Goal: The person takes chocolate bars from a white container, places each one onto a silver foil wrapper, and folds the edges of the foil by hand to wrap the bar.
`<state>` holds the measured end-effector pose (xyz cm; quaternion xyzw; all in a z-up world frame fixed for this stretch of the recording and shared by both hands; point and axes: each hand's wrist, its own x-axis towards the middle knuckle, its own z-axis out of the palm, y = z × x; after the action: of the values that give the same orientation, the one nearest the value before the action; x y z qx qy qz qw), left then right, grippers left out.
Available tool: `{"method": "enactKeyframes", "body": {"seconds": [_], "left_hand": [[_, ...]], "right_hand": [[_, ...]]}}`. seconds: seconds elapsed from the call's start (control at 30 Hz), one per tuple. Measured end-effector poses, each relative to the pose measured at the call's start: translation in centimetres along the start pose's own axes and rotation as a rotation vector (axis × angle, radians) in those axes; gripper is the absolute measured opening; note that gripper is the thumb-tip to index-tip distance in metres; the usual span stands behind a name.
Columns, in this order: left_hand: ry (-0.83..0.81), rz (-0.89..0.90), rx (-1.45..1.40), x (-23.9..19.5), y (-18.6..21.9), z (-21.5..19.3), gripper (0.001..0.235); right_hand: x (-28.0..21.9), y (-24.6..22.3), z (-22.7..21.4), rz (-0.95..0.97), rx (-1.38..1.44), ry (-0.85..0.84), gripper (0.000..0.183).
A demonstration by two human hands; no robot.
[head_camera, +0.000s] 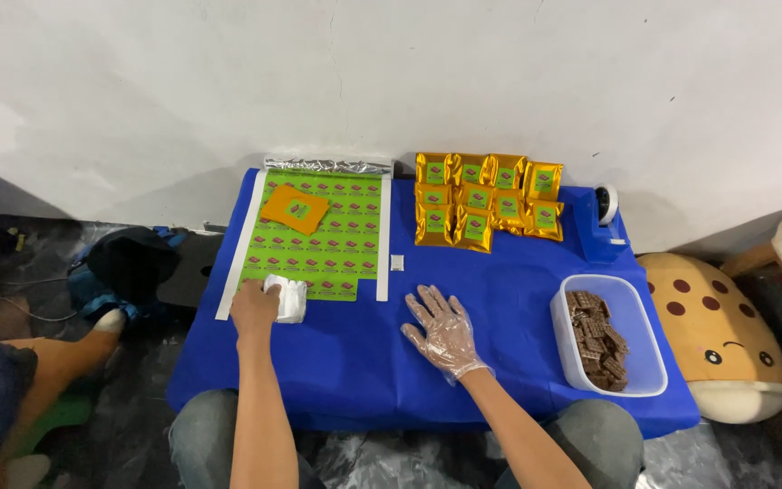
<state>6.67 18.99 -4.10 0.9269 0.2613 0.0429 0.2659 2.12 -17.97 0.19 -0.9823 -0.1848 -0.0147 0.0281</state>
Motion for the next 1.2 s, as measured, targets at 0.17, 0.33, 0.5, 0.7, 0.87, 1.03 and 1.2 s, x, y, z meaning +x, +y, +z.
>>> {"method": "enactKeyframes", "body": {"seconds": [0.17,0.33,0.5,0.7,0.87,1.03,1.2], "left_hand": [[-0.028,-0.024,-0.072,-0.9,0.9,0.0,0.043],[-0.022,-0.049,-0.153,-2.7,2.9,-2.5,0.048],[-0.255,0.115,-0.472,-6.8,9.4,-5.2,0.063],[-0.483,0.239,-0.596,-10.8,12.3,0.0,0.052],[-0.514,0.229,-0.701,-12.0,13.0,2.3,0.041],[-0.551,0.209,-0.761,-13.4,13.6,2.4,0.032],[-0.631,0.169,-0.806,-14.0,14.6,0.7,0.043]], "right_hand": [[-0.1,0.0,-0.1,-0.001,-0.003,0.013,0.059],[-0.1,0.0,0.0,-0.001,0.020,-0.002,0.059],[0.1,0.0,-0.2,0.007,0.053,-0.008,0.059],[1.8,0.9,2.2,0.069,0.522,0.226,0.044],[0.9,-1.0,-2.8,0.172,1.162,0.327,0.020],[1.2,-0.7,-2.3,0.243,1.244,0.204,0.014],[1.5,-1.2,-3.2,0.319,1.230,0.230,0.014]]}}
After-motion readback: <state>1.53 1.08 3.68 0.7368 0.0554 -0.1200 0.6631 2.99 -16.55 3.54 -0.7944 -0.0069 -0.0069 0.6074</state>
